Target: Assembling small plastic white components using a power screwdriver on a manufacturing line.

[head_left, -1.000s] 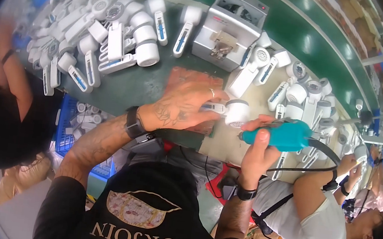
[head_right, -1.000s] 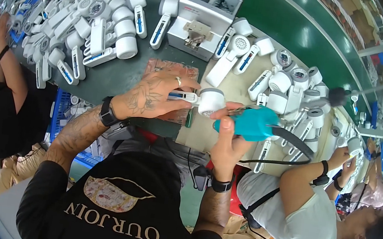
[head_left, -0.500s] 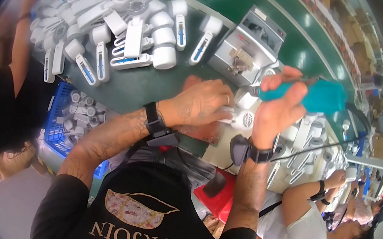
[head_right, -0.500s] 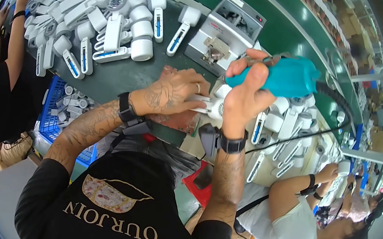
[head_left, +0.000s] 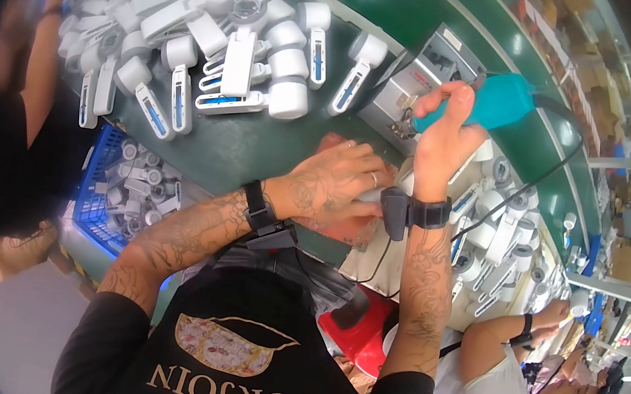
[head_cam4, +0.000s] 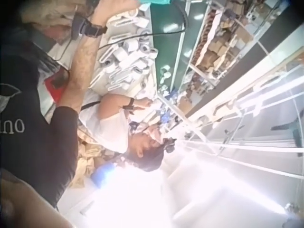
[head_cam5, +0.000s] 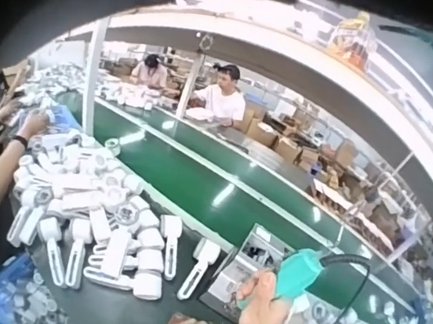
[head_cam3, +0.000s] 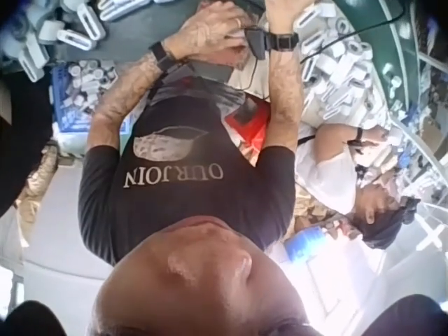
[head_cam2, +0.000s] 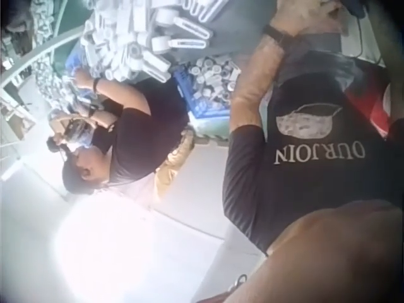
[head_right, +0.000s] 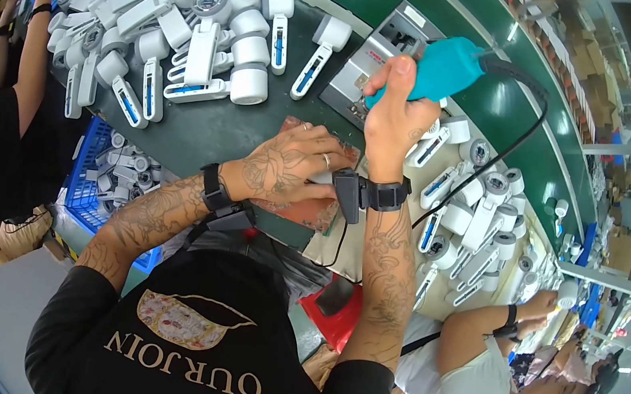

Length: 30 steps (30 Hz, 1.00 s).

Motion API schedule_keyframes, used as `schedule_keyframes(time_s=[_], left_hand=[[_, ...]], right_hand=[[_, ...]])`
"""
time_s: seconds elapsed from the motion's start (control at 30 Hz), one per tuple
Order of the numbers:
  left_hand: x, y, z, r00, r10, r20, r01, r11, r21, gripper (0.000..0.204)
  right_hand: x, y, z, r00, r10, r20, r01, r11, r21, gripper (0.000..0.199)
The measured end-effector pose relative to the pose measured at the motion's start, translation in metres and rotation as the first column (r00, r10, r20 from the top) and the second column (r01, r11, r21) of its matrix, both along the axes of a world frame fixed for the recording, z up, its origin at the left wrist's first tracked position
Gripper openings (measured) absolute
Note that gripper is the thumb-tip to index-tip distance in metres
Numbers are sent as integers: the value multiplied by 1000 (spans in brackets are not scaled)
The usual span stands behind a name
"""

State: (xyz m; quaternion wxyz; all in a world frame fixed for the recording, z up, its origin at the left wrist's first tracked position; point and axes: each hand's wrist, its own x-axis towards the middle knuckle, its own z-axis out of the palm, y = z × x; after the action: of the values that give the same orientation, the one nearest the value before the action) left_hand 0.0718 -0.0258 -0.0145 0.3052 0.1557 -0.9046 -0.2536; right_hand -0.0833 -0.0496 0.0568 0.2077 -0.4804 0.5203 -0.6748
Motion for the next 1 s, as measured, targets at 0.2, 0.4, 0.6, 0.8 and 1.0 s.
schedule_keyframes(time_s=[0.2,0.4,0.6,0.8,1.0], left_hand=[[1,0,-3,1000,18,6,-18,1000,-10,44],[1,0,-7,998,51,41,-51,999,-4,47],[-1,2,-10,998,51,33,-51,999,-13,47],[0,4,-5,993,75,90,-68,995,-74,45],[2,3,-4,992,35,125,-36,999,4,46]], right_hand=[[4,66,6,991,-30,132,24,999,49,42],[1,83,-3,990,12,142,-16,999,30,46],[-5,83,-24,988,44,151,-46,999,7,43],[-5,83,-30,983,83,162,-80,996,-23,42],[-4,78,-20,988,36,148,-52,994,101,41]])
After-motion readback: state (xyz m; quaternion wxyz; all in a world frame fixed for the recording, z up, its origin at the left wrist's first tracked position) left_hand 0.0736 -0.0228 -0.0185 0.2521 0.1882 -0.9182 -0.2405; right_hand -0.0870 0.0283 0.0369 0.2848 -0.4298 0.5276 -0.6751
